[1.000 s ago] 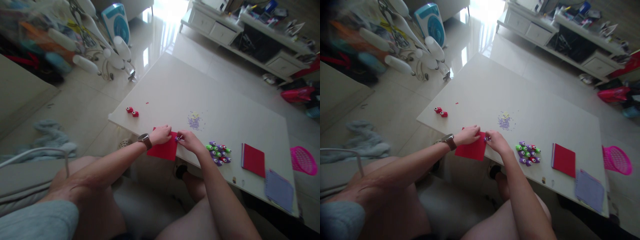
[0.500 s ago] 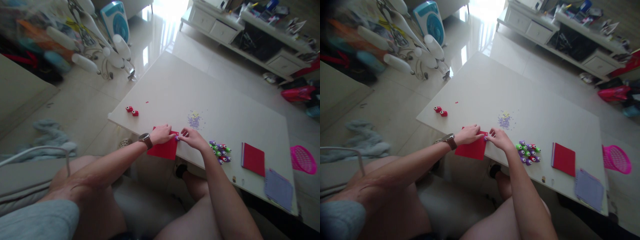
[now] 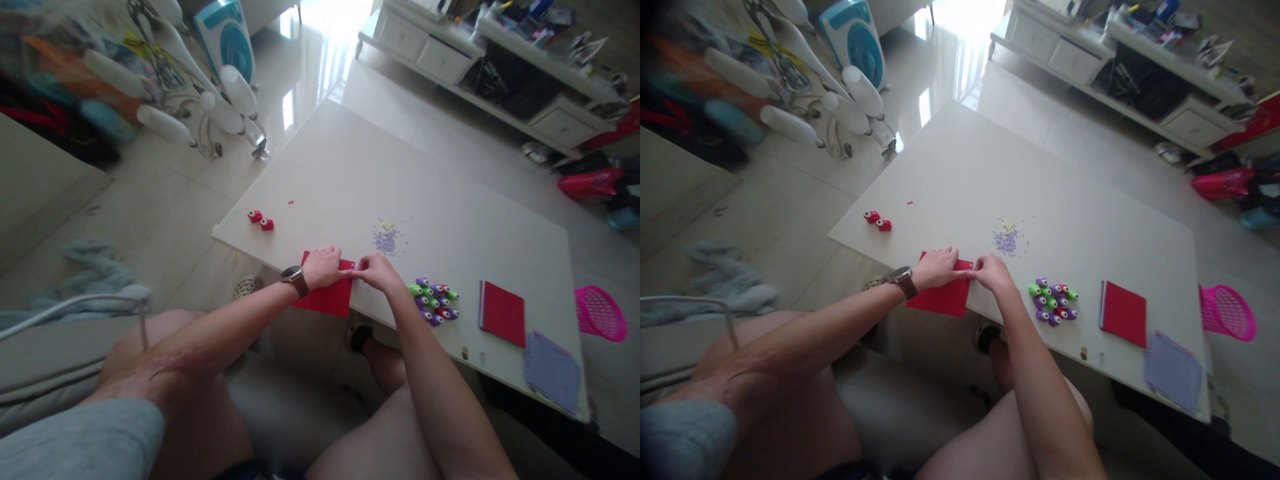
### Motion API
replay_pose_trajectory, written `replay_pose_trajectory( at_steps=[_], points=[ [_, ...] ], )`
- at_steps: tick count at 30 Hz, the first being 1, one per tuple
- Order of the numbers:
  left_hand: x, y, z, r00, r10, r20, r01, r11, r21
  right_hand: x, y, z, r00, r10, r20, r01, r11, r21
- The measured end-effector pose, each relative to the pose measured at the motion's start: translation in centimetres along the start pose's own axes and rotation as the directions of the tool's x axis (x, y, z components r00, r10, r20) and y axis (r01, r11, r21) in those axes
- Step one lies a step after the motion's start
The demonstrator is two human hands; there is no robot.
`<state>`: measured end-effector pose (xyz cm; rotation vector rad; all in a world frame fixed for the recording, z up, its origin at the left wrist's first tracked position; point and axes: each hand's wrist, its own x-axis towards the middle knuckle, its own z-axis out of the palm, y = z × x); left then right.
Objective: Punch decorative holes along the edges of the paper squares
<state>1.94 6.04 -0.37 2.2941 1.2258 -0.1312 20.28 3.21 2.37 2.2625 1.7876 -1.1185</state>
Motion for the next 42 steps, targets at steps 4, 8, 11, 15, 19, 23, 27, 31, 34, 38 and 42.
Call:
replay_pose_trajectory(
  at_steps=[4, 8, 11, 15, 19, 23, 27, 31, 34, 38, 42],
  points=[
    [0.0, 0.3, -0.1, 0.999, -0.034, 0.013, 0.034, 0.999, 0.011, 0.6, -1.0, -0.2, 0.998, 0.062, 0.023, -0.06, 0.994, -0.09],
    [0.0, 0.5, -0.2, 0.999, -0.047, 0.027, 0.047, 0.999, 0.006, 1.1, -1.5, -0.5, 0.996, 0.078, 0.031, -0.073, 0.988, -0.139],
    [0.2, 0.4, 0.0, 0.999, -0.043, 0.027, 0.043, 0.999, -0.003, 1.3, -1.7, -0.3, 0.996, 0.084, 0.022, -0.079, 0.982, -0.171],
    [0.4, 0.2, 0.0, 0.999, -0.034, 0.028, 0.034, 0.999, 0.0, 1.3, -2.0, -0.4, 0.998, 0.07, 0.004, -0.067, 0.978, -0.198],
    [0.4, -0.1, -0.5, 0.998, -0.012, 0.069, 0.012, 1.0, -0.001, 0.7, -1.5, -1.2, 0.999, 0.045, 0.026, -0.04, 0.989, -0.14],
    [0.2, -0.8, -1.1, 0.993, 0.019, 0.119, -0.014, 0.999, -0.044, -0.1, -0.5, -1.7, 0.999, -0.025, -0.026, 0.022, 0.992, -0.125],
    [0.1, -1.6, -1.3, 0.988, 0.045, 0.149, -0.036, 0.998, -0.06, -0.6, -0.3, -0.5, 0.971, -0.22, -0.095, 0.201, 0.964, -0.176],
    [-0.1, -2.1, -1.2, 0.988, 0.037, 0.148, -0.031, 0.999, -0.04, -0.7, -0.4, 0.4, 0.974, -0.218, -0.064, 0.207, 0.969, -0.138],
    [-0.3, -2.2, -1.3, 0.988, 0.04, 0.149, -0.034, 0.999, -0.041, -0.6, 0.3, -0.4, 0.976, -0.184, -0.118, 0.163, 0.973, -0.165],
    [-0.5, -2.1, -1.5, 0.987, 0.03, 0.156, -0.028, 0.999, -0.016, -0.6, 1.9, -1.7, 0.984, -0.116, -0.133, 0.081, 0.967, -0.243],
    [-0.6, -2.3, -1.7, 0.986, 0.037, 0.163, -0.038, 0.999, 0.008, -0.7, 2.7, -2.0, 0.997, -0.048, -0.055, 0.029, 0.951, -0.307]
  ],
)
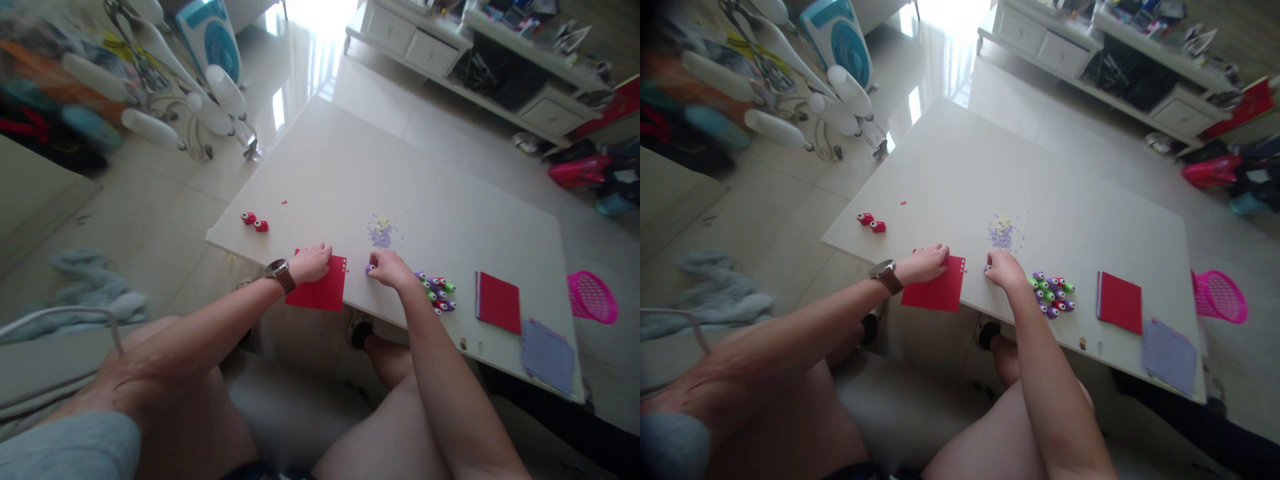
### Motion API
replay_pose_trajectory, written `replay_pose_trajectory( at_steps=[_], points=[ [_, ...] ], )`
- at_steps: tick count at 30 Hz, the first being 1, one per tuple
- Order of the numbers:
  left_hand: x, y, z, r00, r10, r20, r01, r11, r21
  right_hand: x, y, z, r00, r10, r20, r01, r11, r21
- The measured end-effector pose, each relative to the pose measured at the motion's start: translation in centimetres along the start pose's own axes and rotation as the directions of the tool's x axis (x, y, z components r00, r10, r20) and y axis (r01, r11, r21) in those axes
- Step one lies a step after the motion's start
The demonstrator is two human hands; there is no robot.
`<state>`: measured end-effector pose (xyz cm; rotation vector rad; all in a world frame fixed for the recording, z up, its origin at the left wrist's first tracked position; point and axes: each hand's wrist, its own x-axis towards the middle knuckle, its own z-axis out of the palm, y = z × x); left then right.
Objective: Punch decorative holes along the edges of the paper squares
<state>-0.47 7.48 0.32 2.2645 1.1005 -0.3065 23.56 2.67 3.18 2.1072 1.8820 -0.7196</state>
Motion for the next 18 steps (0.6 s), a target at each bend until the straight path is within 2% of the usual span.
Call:
replay_pose_trajectory(
  at_steps=[3, 9, 14, 18],
  points=[
    [-0.1, -0.2, -0.1, 1.0, 0.008, -0.001, -0.008, 0.999, 0.036, 0.0, -0.1, 0.1, 0.999, 0.02, 0.049, -0.018, 0.999, -0.03],
    [-0.4, -0.2, -0.3, 1.0, 0.005, -0.009, -0.005, 0.998, 0.067, 0.2, -1.8, 0.3, 0.997, -0.046, -0.059, 0.048, 0.998, 0.036],
    [-0.4, -0.1, -0.3, 1.0, 0.003, -0.005, -0.002, 0.998, 0.063, 0.4, -3.8, 1.3, 1.0, -0.002, 0.003, 0.002, 1.0, 0.013],
    [-0.3, -0.2, -0.4, 1.0, -0.005, 0.005, 0.005, 0.999, 0.041, 0.9, -3.5, 1.7, 0.997, 0.075, -0.002, -0.075, 0.997, 0.021]
  ],
)
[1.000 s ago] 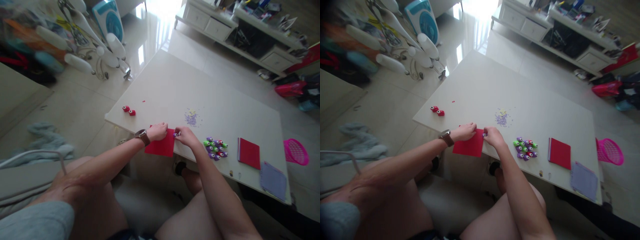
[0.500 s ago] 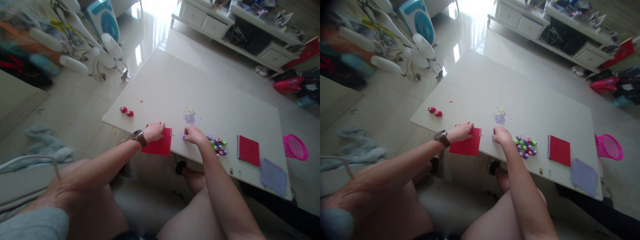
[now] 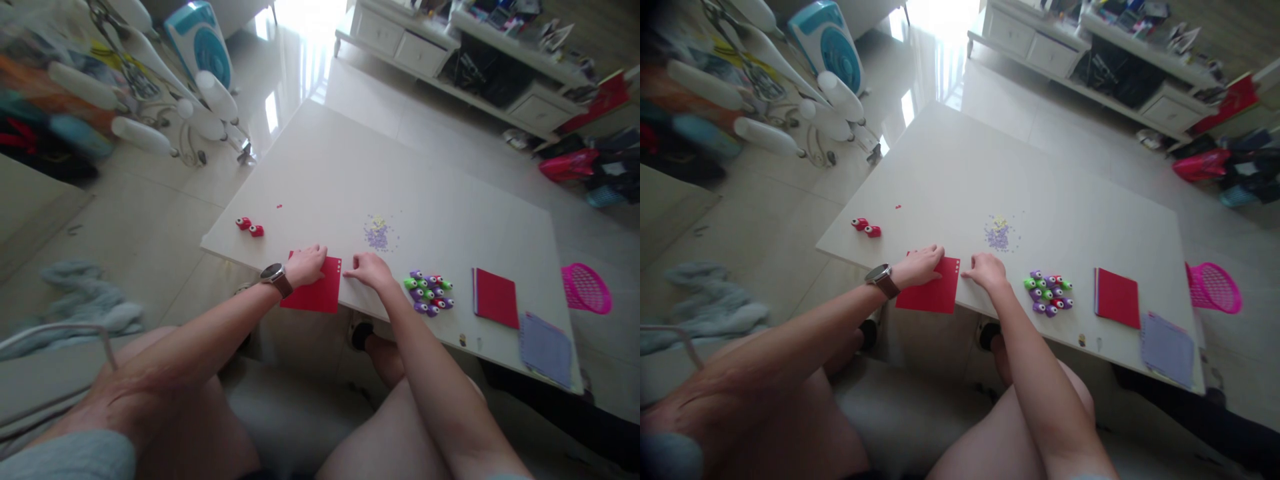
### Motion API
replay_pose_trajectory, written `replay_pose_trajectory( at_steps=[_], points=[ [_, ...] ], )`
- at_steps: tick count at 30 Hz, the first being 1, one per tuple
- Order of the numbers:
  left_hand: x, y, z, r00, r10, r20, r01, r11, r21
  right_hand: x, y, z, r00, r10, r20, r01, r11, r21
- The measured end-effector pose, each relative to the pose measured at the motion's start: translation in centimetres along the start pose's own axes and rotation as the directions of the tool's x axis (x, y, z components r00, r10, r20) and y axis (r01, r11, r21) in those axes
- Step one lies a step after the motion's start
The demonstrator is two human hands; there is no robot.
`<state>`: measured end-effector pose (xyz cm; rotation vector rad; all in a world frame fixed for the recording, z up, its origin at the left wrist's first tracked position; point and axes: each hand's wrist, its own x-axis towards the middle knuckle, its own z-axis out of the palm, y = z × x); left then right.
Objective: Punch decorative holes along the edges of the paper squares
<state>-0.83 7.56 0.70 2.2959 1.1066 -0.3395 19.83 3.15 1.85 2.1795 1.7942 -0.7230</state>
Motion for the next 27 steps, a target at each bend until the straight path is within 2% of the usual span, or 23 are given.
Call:
replay_pose_trajectory(
  at_steps=[3, 6, 9, 11, 13, 15, 17, 18, 20, 23, 27],
  points=[
    [0.0, 0.0, -0.1, 1.0, -0.013, 0.005, 0.013, 1.0, -0.018, 0.7, 1.8, -0.4, 0.986, 0.118, -0.116, -0.117, 0.993, 0.016],
    [0.1, 0.0, -0.1, 1.0, -0.017, 0.005, 0.017, 1.0, -0.025, 1.3, 4.0, -1.3, 0.938, 0.238, -0.252, -0.233, 0.971, 0.049],
    [0.1, 0.0, -0.1, 1.0, -0.014, 0.005, 0.015, 1.0, -0.025, 1.7, 5.2, -1.9, 0.926, 0.253, -0.28, -0.229, 0.966, 0.118],
    [0.1, 0.0, -0.1, 1.0, -0.018, 0.007, 0.018, 1.0, -0.023, 1.8, 5.0, -2.0, 0.949, 0.175, -0.262, -0.119, 0.969, 0.217],
    [0.0, 0.0, -0.1, 1.0, -0.016, 0.007, 0.016, 1.0, -0.02, 2.0, 4.1, -1.6, 0.978, 0.065, -0.196, 0.02, 0.916, 0.4],
    [0.0, 0.0, -0.2, 1.0, -0.009, 0.007, 0.01, 1.0, -0.018, 2.3, 3.2, -0.8, 0.997, -0.024, -0.075, 0.066, 0.773, 0.631],
    [0.0, 0.0, -0.2, 1.0, -0.008, 0.009, 0.008, 1.0, -0.018, 2.7, 2.7, 0.1, 0.999, -0.027, 0.041, -0.017, 0.597, 0.802],
    [0.0, 0.0, -0.1, 1.0, -0.009, 0.01, 0.009, 1.0, -0.019, 3.1, 2.7, 0.5, 0.998, 0.025, 0.055, -0.06, 0.524, 0.85],
    [0.1, 0.0, -0.1, 1.0, -0.01, 0.012, 0.01, 1.0, -0.02, 3.8, 3.4, 0.9, 0.977, 0.21, -0.015, -0.079, 0.431, 0.899],
    [0.1, -0.1, 0.0, 1.0, -0.002, 0.012, 0.002, 1.0, -0.023, 4.7, 5.4, 0.6, 0.901, 0.4, -0.167, -0.021, 0.426, 0.905],
    [0.1, -0.2, 0.0, 1.0, 0.007, 0.012, -0.006, 1.0, -0.022, 4.8, 7.5, -0.7, 0.815, 0.49, -0.308, 0.1, 0.405, 0.909]
  ],
)
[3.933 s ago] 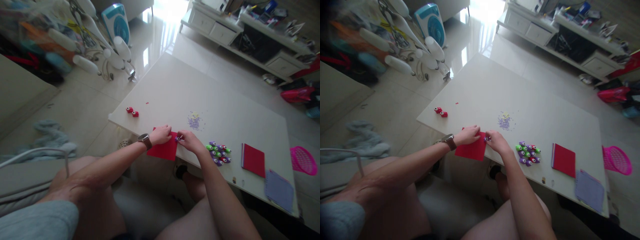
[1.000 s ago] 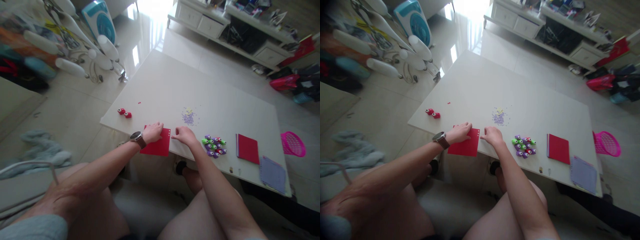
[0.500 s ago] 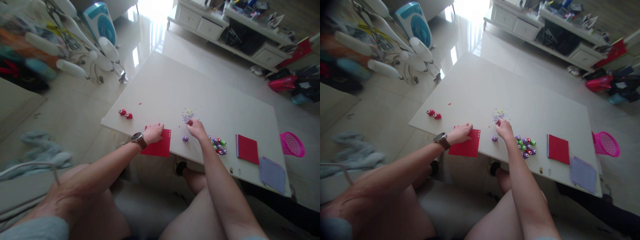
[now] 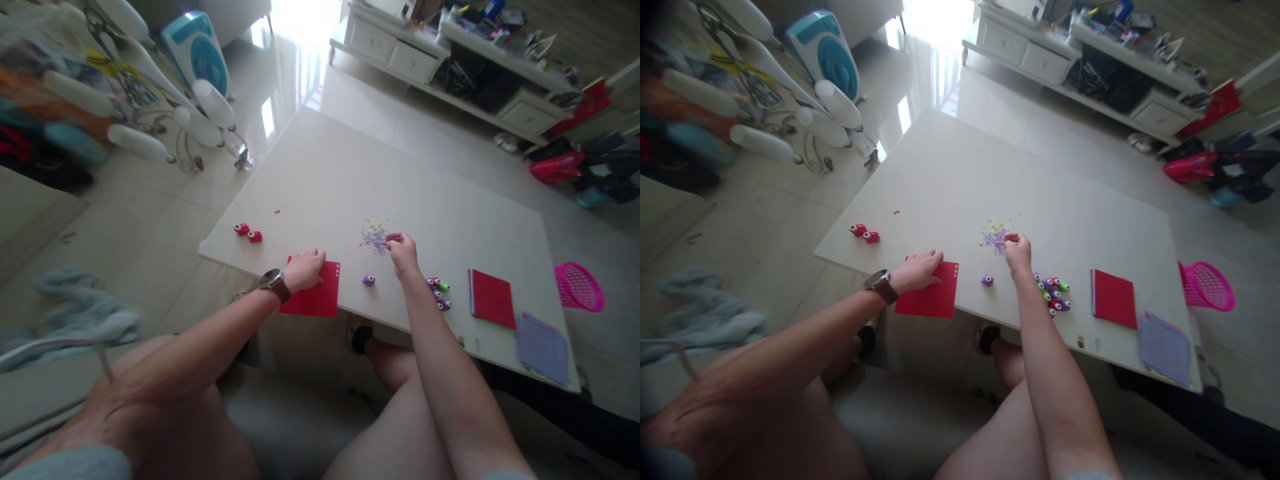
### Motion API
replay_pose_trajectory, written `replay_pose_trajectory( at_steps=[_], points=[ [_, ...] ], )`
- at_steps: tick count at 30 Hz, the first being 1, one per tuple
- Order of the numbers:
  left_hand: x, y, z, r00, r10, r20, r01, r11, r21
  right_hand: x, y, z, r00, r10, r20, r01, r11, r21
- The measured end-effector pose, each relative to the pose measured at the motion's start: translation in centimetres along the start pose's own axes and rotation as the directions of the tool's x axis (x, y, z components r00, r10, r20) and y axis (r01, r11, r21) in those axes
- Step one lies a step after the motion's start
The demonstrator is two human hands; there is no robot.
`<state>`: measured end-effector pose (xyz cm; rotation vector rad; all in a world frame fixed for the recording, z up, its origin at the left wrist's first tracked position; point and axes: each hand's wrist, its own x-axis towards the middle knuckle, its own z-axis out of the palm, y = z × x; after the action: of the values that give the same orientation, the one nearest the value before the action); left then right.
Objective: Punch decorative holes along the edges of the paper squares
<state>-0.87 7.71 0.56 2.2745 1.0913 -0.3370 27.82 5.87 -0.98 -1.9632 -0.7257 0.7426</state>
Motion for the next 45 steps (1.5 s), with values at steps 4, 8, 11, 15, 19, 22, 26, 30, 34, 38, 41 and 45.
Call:
replay_pose_trajectory(
  at_steps=[4, 8, 11, 15, 19, 22, 26, 30, 34, 38, 41, 45],
  points=[
    [-0.1, 0.1, -0.1, 1.0, -0.006, 0.002, 0.006, 1.0, 0.005, 0.1, -0.7, -1.1, 0.999, -0.001, 0.047, -0.002, 0.998, 0.064],
    [-0.2, 0.2, -0.2, 1.0, 0.0, -0.012, 0.0, 1.0, 0.017, -0.4, -1.1, -1.0, 0.997, 0.022, 0.075, -0.03, 0.994, 0.102],
    [-0.2, 0.3, -0.3, 1.0, 0.001, -0.024, 0.0, 1.0, 0.019, -1.5, -0.9, 0.2, 0.975, 0.063, 0.215, -0.1, 0.981, 0.166],
    [-0.2, 0.3, -0.3, 1.0, 0.005, -0.029, -0.004, 1.0, 0.026, -3.0, -0.1, 2.8, 0.898, 0.116, 0.425, -0.213, 0.959, 0.187],
    [-0.1, 0.2, -0.3, 1.0, -0.004, -0.021, 0.004, 1.0, 0.021, -2.4, 0.4, 3.6, 0.972, 0.129, 0.197, -0.163, 0.973, 0.164],
    [-0.2, 0.2, -0.4, 1.0, 0.0, -0.014, 0.0, 1.0, 0.017, -1.1, 0.4, 2.8, 0.997, 0.064, -0.041, -0.057, 0.987, 0.153],
    [-0.3, 0.4, -0.6, 1.0, -0.002, -0.005, 0.002, 1.0, 0.022, 0.4, 0.3, 0.0, 0.993, -0.053, -0.107, 0.067, 0.989, 0.135],
    [-0.3, 0.4, -0.5, 1.0, 0.002, -0.027, -0.001, 1.0, 0.027, 1.4, 0.1, -4.6, 0.98, -0.121, -0.156, 0.121, 0.993, -0.007],
    [-0.2, 0.4, -0.6, 0.997, -0.004, -0.079, 0.008, 0.999, 0.047, 1.1, 0.5, -8.7, 0.989, -0.143, -0.027, 0.118, 0.896, -0.428],
    [-0.3, 0.6, -0.6, 0.985, 0.002, -0.17, 0.014, 0.996, 0.09, 0.1, 1.3, -11.0, 0.993, -0.046, 0.109, 0.108, 0.732, -0.672],
    [-0.5, 0.8, -0.5, 0.978, 0.045, -0.204, -0.021, 0.993, 0.116, -0.4, 1.5, -11.3, 0.985, -0.017, 0.172, 0.128, 0.741, -0.659],
    [-0.7, 1.0, -0.5, 0.977, 0.105, -0.185, -0.088, 0.991, 0.097, -1.6, 0.5, -9.6, 0.95, -0.059, 0.306, 0.22, 0.821, -0.526]
  ],
)
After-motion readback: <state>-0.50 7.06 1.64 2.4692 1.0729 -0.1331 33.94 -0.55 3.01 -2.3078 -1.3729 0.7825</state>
